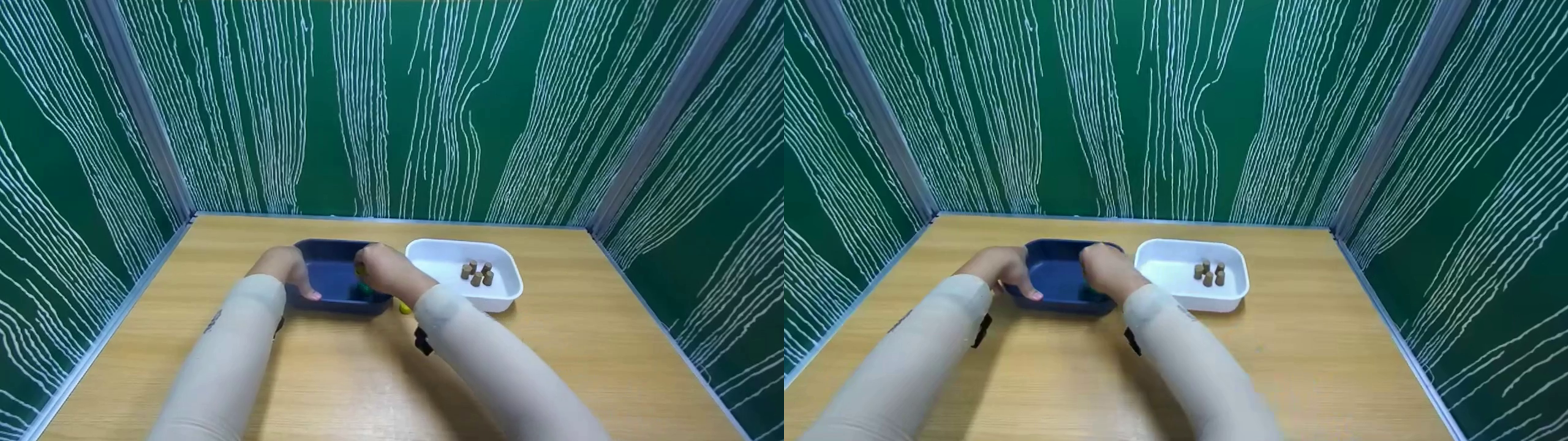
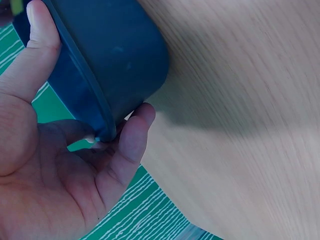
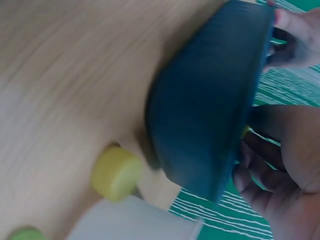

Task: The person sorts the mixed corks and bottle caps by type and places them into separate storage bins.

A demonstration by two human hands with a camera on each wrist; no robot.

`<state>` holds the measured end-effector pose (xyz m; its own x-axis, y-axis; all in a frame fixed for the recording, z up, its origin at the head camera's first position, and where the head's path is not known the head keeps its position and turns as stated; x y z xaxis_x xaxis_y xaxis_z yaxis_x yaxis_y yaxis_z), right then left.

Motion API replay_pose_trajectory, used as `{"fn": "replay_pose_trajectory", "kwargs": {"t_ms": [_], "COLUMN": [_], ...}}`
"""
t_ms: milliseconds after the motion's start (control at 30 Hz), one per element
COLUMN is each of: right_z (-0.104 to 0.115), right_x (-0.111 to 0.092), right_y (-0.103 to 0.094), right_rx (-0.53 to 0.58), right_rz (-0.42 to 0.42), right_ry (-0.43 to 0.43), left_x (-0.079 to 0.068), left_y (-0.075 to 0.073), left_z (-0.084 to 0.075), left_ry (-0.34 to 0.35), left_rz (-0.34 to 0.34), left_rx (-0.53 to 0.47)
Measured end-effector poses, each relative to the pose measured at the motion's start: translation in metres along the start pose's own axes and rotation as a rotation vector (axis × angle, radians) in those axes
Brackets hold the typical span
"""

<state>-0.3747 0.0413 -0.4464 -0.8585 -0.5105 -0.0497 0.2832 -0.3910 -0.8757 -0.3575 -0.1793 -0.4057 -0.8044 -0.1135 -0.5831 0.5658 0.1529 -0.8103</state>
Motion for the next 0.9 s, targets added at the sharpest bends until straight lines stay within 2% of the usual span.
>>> {"fn": "replay_pose_trajectory", "kwargs": {"t_ms": [100,367,667,900], "right_z": [-0.004,-0.01,-0.016,-0.015], "right_x": [0.009,0.023,0.023,0.022], "right_y": [0.008,0.021,0.028,0.026], "right_rx": [0.017,0.004,-0.005,0.018], "right_rz": [-0.016,-0.031,-0.028,-0.002], "right_ry": [-0.001,0.004,-0.016,-0.006], "left_x": [-0.001,0.002,0.009,0.012], "left_y": [-0.001,-0.002,0.001,0.002], "left_z": [0.0,-0.003,-0.002,0.0], "left_ry": [0.009,-0.019,-0.036,-0.04], "left_rz": [0.005,0.058,0.035,0.034], "left_rx": [0.026,0.053,-0.003,0.01]}}
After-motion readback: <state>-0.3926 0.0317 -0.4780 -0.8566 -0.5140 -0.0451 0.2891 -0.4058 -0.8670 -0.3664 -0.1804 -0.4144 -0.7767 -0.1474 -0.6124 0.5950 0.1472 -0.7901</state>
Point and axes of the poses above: each hand's wrist, its own x-axis towards the middle knuckle, its own y-axis out of the palm, z = x × y, the point moved 1 cm from there along x, towards the middle knuckle, and after that the axes turned 14 degrees about x, right-handed, at the moved point
